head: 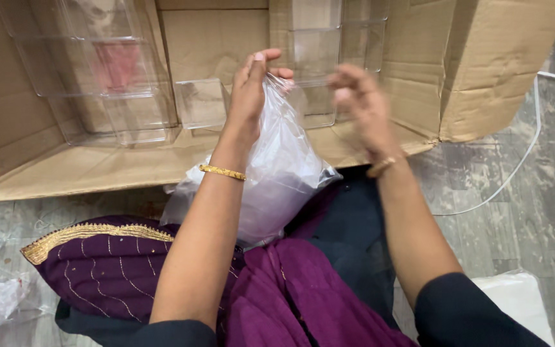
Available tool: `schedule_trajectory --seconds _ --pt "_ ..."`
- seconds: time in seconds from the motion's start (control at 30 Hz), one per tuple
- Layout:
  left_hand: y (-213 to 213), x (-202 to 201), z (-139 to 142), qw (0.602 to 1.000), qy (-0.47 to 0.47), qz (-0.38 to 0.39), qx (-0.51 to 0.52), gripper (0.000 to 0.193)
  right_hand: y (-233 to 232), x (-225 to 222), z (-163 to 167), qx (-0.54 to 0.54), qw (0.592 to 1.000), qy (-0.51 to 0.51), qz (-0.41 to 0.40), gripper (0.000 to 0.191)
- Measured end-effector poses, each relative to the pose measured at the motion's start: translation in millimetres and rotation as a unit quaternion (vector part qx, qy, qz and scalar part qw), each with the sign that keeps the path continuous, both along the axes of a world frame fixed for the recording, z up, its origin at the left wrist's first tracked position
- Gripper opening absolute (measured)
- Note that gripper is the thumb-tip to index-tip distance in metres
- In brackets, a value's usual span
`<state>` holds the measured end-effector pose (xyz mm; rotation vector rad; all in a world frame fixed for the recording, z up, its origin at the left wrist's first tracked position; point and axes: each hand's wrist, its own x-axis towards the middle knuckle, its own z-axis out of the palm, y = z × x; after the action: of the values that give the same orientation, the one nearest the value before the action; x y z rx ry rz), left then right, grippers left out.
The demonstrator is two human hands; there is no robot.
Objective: The person sits on the floor and packs clear plastic boxes into a large cardboard box. They place plastic boxes into plastic bags, wrap and arrange the bagged boxes inside the cardboard box, and reposition the boxes to fit them in.
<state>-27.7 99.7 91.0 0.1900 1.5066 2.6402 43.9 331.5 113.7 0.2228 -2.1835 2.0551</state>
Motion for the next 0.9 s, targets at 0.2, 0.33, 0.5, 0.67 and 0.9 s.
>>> schedule_trajectory --seconds 0.2,0.33,0.5,0.67,0.9 --pt "-17.5 8.7 8.0 0.997 -0.02 -0.069 -0.022 0.046 -29.5 -35.0 -30.3 -0.023 0.988 -0.091 0.125 0.024" --pt "-28.0 14.2 -1.8 0.992 0.03 -0.075 -0.093 0.036 -19.2 -40.4 -40.9 0.03 0.995 -0.081 0.052 0.014" --pt "-21.2 15.8 -15.9 0.989 -0.018 -0.062 -0.13 0.024 -28.6 -39.3 -44.1 -0.034 0.998 -0.052 0.008 0.014" --pt "-43.5 16.4 -13.8 0.976 -0.177 -0.117 0.045 0.021 -22.2 -34.9 -43.5 -0.309 0.927 -0.176 0.118 0.02" --pt "-129.3 -0.1 -35.3 0.978 -0.095 -0.09 -0.16 0.037 -32.8 -58.1 -26.4 -0.416 0.879 -0.178 0.148 0.014"
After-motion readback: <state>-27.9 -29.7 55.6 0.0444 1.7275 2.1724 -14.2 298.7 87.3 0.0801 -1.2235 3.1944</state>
